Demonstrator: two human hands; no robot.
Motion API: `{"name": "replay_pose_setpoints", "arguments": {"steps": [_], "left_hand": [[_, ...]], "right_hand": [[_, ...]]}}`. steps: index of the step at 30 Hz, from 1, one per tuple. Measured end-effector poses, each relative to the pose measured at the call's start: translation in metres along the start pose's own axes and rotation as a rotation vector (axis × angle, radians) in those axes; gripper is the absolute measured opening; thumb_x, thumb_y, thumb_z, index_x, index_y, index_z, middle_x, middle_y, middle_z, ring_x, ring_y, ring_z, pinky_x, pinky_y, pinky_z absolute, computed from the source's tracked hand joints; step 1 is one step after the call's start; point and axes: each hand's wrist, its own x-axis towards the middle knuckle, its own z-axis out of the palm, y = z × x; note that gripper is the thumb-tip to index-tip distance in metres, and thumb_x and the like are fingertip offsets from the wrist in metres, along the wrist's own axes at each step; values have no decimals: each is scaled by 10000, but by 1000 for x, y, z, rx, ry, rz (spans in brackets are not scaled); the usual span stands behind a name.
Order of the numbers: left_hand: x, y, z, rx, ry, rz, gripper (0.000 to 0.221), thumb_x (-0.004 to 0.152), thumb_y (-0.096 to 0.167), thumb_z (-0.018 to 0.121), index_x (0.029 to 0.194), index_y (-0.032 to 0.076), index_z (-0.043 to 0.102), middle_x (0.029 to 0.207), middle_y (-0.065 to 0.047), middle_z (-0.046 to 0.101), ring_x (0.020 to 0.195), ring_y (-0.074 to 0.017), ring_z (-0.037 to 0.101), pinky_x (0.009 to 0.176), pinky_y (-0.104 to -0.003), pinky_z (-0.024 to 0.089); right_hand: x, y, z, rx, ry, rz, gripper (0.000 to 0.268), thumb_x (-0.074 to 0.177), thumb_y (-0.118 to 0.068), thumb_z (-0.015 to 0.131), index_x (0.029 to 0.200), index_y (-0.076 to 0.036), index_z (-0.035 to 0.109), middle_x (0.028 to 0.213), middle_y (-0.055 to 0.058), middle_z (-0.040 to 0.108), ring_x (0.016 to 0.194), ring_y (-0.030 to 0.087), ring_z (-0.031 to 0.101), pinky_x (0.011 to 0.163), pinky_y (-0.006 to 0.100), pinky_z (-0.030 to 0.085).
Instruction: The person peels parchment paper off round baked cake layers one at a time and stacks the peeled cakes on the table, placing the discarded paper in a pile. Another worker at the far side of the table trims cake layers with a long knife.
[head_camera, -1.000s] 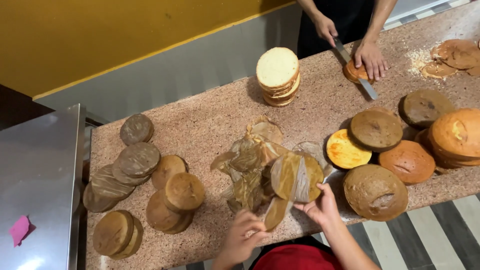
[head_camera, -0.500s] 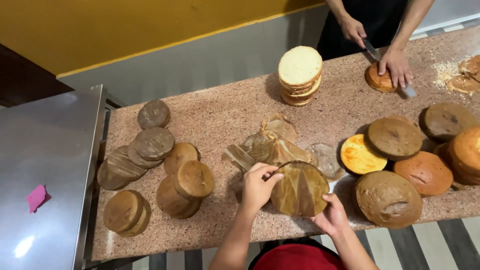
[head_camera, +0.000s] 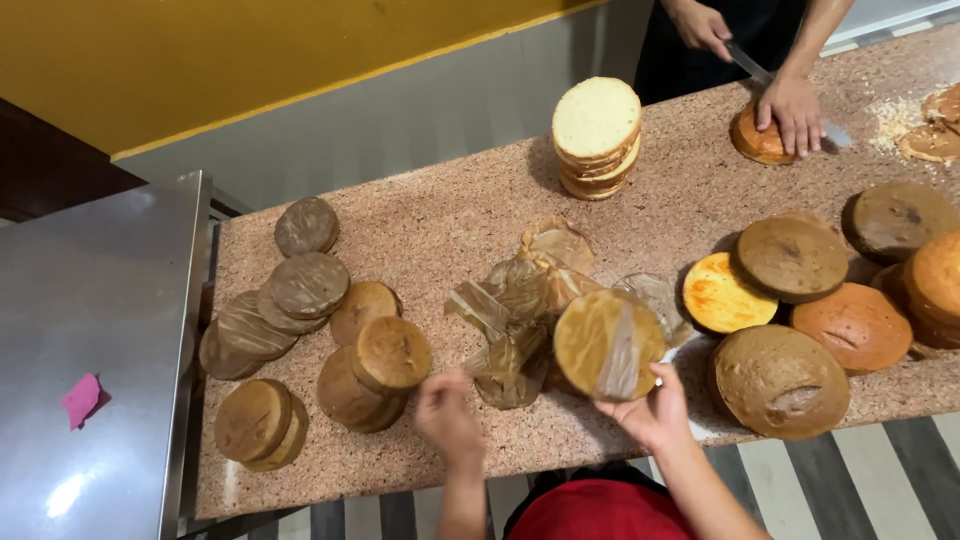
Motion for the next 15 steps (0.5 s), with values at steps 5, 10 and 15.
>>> {"name": "replay_pose_setpoints", "arguments": {"steps": [5,10,15], "left_hand": [[39,84,33,566,141,-287,139,870,45,715,1007,71,706,949,-104,719,822,-163,647,679,-251,504],[5,32,64,807,-305,-47,156,852,104,788,1001,71,759,990,-81,779,894,-157,745,785,-250,642],[-39,44,132,672,-456,34,219,775,99,877,938,4,766,851,-55,682,731,-151,636,649,-246,528]], "right_hand": [[-22,-19,12,-158,-235,-88,736,739,-370,598,1428,-133,497,1414,158,579,1261,399,561,1004,652,436],[-2,-6,-13,-235,-330,-102,661,791,-287,595,1416,-103,486,1342,160,606,1186,363,596,948,585,492],[-38,25,21,-433,-338,-378,591,796,18,514,1379,-71,499,1291,108,638,1155,231,634,993,388,520]]}}
